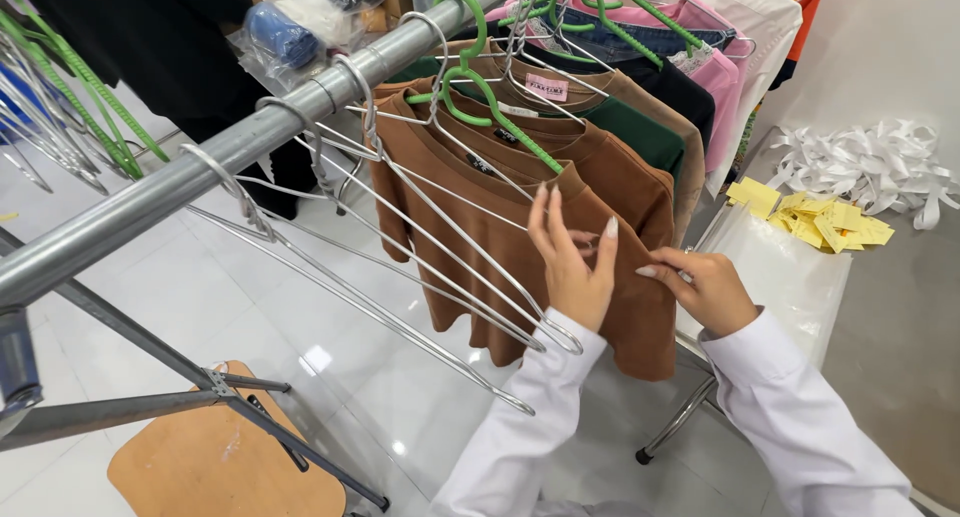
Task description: The person folds a navy blue garment, a black-and-white checkered garment, and a brown garment on a metal table. They roll each item tightly and place them in a stack. The person also removes garments from hangers on a nearby rack to prepare them for folding.
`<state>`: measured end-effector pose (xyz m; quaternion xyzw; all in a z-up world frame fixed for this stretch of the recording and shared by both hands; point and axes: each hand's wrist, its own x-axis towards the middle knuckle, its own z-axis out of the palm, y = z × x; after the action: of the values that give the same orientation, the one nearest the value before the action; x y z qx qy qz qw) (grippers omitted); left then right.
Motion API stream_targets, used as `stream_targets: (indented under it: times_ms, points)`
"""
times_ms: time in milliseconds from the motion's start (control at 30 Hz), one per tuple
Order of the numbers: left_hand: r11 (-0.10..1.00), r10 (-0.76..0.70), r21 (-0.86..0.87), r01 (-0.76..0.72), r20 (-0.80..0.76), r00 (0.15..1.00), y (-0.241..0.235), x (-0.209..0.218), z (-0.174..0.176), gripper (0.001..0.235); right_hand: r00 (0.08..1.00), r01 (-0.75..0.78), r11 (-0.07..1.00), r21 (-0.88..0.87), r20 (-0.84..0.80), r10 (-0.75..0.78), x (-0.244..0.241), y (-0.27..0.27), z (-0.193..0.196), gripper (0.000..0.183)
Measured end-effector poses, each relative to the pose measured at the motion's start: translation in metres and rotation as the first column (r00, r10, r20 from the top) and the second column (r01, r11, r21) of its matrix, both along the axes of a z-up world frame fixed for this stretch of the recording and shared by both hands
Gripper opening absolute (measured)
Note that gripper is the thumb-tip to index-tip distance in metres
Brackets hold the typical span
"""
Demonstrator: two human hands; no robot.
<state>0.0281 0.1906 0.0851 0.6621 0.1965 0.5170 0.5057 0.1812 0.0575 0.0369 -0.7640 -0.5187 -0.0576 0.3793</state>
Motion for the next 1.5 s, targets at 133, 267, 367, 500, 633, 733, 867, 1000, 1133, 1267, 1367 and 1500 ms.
stream_targets:
  times_ms: [133,267,367,500,633,733,867,1000,1133,1267,1367,1500]
  points:
    - [0.999,0.039,-0.022,-0.040,-0.048,0.998,0.027,0.019,-0.008,0.081,0.997,-0.055,0.998,-0.045,-0.060,0.052,0.005,-0.001,-0.006,0.011]
    - [0.948,0.291,0.190,-0.256,-0.183,0.939,0.040,0.028,-0.015,0.071,0.992,-0.104,0.992,-0.069,-0.084,0.098,0.012,0.007,-0.016,0.015]
    - [0.882,0.398,0.344,-0.323,-0.177,0.900,0.030,0.015,-0.009,0.071,0.993,-0.093,0.992,-0.087,-0.080,0.086,0.019,0.011,-0.035,0.015]
    - [0.869,0.369,0.427,-0.249,-0.226,0.901,0.024,-0.002,0.006,0.076,0.987,-0.089,0.992,-0.085,-0.145,0.076,0.021,0.011,-0.057,0.014]
    - [0.849,0.378,0.478,-0.226,-0.250,0.891,0.023,0.000,0.002,0.075,0.982,-0.111,0.991,-0.076,-0.159,0.098,0.018,0.017,-0.050,0.015]
    - [0.797,0.447,0.562,-0.220,-0.304,0.841,0.022,0.009,-0.017,0.064,0.976,-0.140,0.984,-0.114,-0.181,0.118,0.010,0.018,-0.040,0.013]
    - [0.612,0.569,0.763,-0.207,-0.243,0.786,0.013,0.009,-0.021,0.042,0.974,-0.170,0.975,-0.141,-0.171,0.145,-0.001,0.022,-0.022,0.018]
    - [0.419,0.660,0.869,-0.265,-0.091,0.746,0.001,0.018,-0.041,0.034,0.968,-0.199,0.970,-0.142,-0.185,0.172,0.005,0.020,-0.036,0.017]
    - [0.316,0.676,0.892,-0.323,0.027,0.736,-0.007,0.016,-0.047,0.035,0.957,-0.279,0.943,-0.184,-0.129,0.258,0.035,0.019,-0.072,0.010]
    - [0.235,0.596,0.882,-0.409,0.202,0.778,-0.002,0.006,-0.043,0.032,0.923,-0.356,0.932,-0.063,-0.182,0.340,0.032,0.019,-0.075,0.016]
    - [0.214,0.533,0.888,-0.406,0.243,0.811,0.002,0.000,-0.042,0.030,0.918,-0.355,0.932,-0.078,-0.218,0.331,0.030,0.015,-0.083,0.011]
    - [0.183,0.486,0.899,-0.398,0.269,0.831,0.002,-0.017,-0.031,0.030,0.908,-0.372,0.917,-0.143,-0.262,0.327,0.028,0.019,-0.087,0.022]
